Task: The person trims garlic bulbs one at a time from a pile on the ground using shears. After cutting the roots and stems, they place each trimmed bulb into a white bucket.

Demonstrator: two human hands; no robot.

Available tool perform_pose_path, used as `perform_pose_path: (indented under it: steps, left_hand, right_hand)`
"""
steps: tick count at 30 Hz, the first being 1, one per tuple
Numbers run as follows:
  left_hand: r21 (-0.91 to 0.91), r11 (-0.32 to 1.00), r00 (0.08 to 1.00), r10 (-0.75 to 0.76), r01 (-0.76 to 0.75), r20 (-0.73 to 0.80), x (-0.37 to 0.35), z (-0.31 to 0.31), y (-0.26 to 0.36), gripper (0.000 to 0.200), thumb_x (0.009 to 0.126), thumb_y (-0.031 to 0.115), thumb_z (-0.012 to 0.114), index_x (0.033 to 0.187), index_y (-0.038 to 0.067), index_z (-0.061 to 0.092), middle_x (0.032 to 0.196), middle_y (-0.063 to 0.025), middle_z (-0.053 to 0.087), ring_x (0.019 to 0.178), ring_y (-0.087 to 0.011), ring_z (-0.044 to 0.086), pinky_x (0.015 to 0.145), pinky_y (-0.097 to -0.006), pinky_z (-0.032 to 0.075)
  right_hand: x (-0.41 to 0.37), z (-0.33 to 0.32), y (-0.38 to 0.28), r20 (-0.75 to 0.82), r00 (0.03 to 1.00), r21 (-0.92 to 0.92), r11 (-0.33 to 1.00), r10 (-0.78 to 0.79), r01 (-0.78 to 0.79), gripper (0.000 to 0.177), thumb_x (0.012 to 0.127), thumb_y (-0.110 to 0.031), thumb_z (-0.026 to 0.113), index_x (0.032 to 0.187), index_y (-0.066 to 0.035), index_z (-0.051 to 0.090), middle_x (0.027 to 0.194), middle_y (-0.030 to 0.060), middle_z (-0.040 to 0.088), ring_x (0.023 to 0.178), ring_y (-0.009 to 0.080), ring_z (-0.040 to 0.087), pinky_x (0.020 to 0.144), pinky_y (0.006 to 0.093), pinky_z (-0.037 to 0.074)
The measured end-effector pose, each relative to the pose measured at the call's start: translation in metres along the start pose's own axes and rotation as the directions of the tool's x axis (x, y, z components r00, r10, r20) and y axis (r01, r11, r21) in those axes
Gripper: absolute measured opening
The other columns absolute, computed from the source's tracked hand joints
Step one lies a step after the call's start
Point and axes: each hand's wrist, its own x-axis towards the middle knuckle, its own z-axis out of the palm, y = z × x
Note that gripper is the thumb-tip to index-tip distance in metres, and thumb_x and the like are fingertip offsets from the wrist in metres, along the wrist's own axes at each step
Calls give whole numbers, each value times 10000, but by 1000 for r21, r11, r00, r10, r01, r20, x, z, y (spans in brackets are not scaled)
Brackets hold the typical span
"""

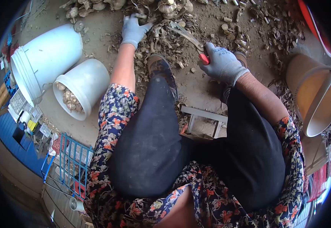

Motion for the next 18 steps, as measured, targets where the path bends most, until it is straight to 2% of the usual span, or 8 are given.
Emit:
perform_pose_path:
  steps: [5,9,11,13,14,15,17,18]
  left_hand:
    - [-74,984,987,-162,162,8,-26,-12,-36,580,638,346,797,1133,121,594,1150,-161,525,1041,-353,577,909,-422,467]
    - [248,944,972,-232,218,28,-39,-28,-23,627,670,316,793,1235,191,551,1222,-156,446,989,-347,593,853,-424,491]
    - [270,937,972,-235,222,14,-39,-23,-27,601,673,319,795,1214,214,556,1197,-158,461,969,-356,595,838,-443,493]
    - [86,992,993,-90,96,-73,-38,-25,-30,578,671,317,792,1181,172,562,1136,-166,505,951,-355,592,840,-445,489]
    - [-55,998,964,-11,-4,-265,-40,-23,-30,550,657,290,798,1111,76,573,1071,-160,553,908,-302,595,829,-400,488]
    - [-53,999,965,-7,-7,-260,-43,-25,-25,550,657,290,798,1111,76,573,1071,-160,553,908,-302,595,829,-400,488]
    - [-555,832,977,-97,-25,-189,-50,-29,-17,539,648,267,805,1052,-7,576,1021,-147,586,880,-243,590,819,-346,485]
    - [-569,822,986,-89,-9,-143,-51,-30,-13,513,645,241,814,1019,-26,587,1002,-127,595,876,-212,586,809,-314,484]
  right_hand:
    - [3,-5,1,45,998,-43,999,35,-33,361,821,-289,610,948,11,455,820,266,616,848,425,621,738,479,475]
    - [6,1,2,56,998,-97,995,-15,21,361,829,-300,600,949,9,458,850,260,613,857,423,617,753,482,477]
    - [5,0,-7,46,995,-124,988,-85,90,345,856,-305,564,965,10,474,856,243,638,853,398,637,769,460,498]
    - [7,0,-9,41,996,-154,984,-83,88,337,859,-301,560,970,6,476,856,237,640,851,396,638,769,457,500]
    - [8,0,-10,34,996,-153,984,-83,88,338,863,-303,558,982,2,477,864,235,640,857,392,639,770,459,500]
    - [8,2,-11,32,996,-148,985,-84,88,338,867,-305,557,995,-3,477,871,234,640,862,388,640,772,460,500]
    - [11,11,-15,12,994,-134,985,-109,110,344,872,-315,558,1008,-9,478,879,231,637,863,388,639,769,461,501]
    - [14,12,-16,-14,991,-131,983,-134,131,351,877,-324,559,1022,-15,479,886,229,634,863,389,638,767,462,503]
